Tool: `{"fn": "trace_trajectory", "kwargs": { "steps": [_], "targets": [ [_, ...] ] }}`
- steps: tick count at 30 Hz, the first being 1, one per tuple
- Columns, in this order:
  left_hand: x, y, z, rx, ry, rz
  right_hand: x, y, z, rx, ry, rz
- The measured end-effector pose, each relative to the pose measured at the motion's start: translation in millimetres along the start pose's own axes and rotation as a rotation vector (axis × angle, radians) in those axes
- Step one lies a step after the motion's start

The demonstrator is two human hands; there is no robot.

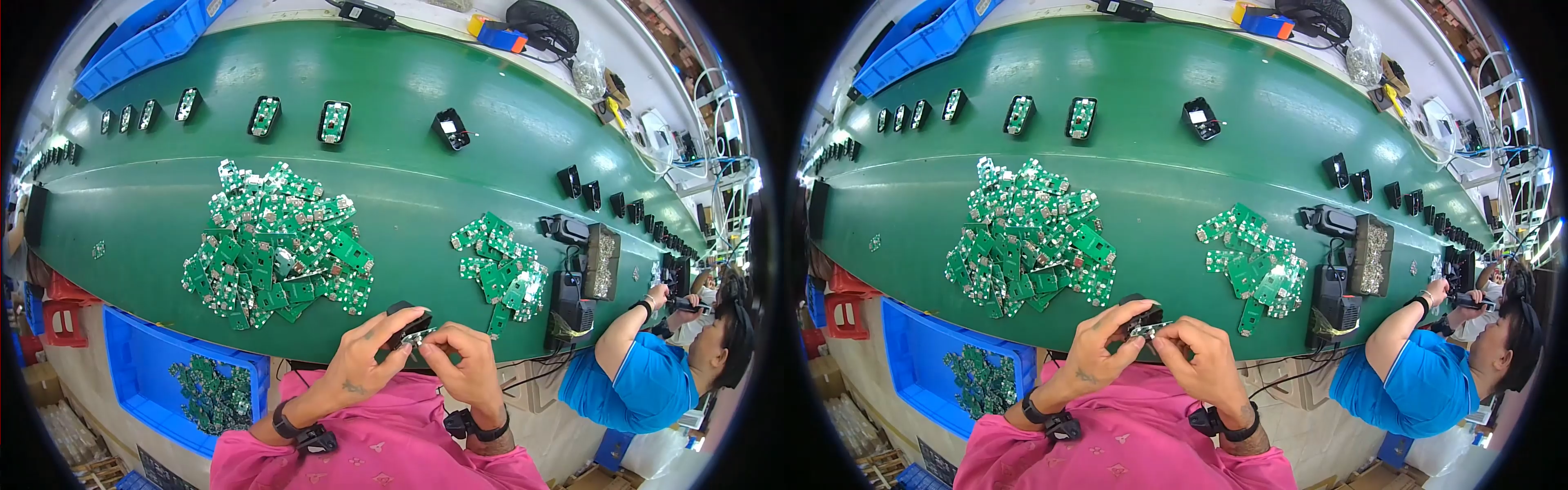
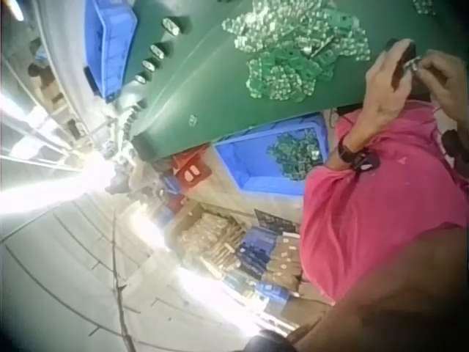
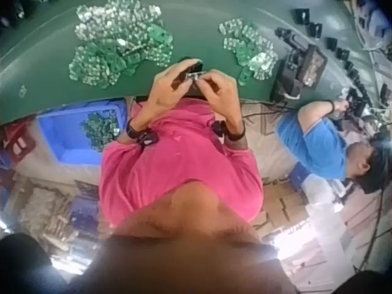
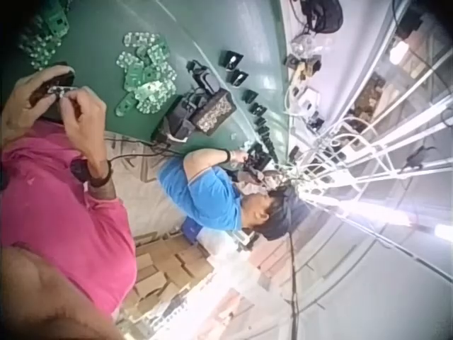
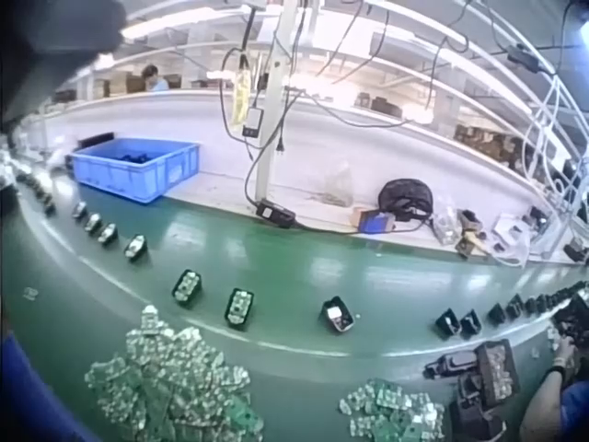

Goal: Manually assemble electronic circuit boards into plastic housings on a factory conveyor line.

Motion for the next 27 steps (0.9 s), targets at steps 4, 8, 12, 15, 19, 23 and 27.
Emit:
{"fn": "trace_trajectory", "kwargs": {
  "steps": [4, 8, 12, 15, 19, 23, 27],
  "targets": [
    [-2.3, -1.8, 0.0, 0.007, -0.028, 0.011, -2.3, 0.2, -0.3, -0.004, -0.039, 0.005],
    [-4.4, -3.6, 0.4, 0.016, -0.033, 0.001, -2.0, -0.1, 0.4, -0.008, -0.052, 0.011],
    [-4.7, -3.7, 2.0, -0.007, -0.051, -0.022, -4.4, -0.9, -1.7, -0.042, -0.06, 0.016],
    [-4.9, -3.3, 2.7, 0.008, -0.043, -0.01, -4.6, -1.4, -1.9, -0.057, -0.058, 0.025],
    [-6.3, -4.6, 3.9, -0.006, -0.024, -0.021, -4.6, -0.5, -1.0, -0.074, -0.045, 0.03],
    [-6.8, -4.9, 4.4, -0.002, -0.042, -0.033, -5.2, 1.1, 0.0, -0.087, -0.049, 0.017],
    [-6.3, -4.5, 3.6, 0.013, -0.05, -0.041, -5.3, 1.8, -0.6, -0.096, -0.064, 0.006]
  ]
}}
Point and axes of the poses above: each hand's wrist, its own x-axis towards the middle knuckle, its own z-axis out of the palm, y = z × x, the point moved 3 cm from there along x, towards the middle knuckle, and after that the axes turned 3 degrees about z, right-handed, at the moved point
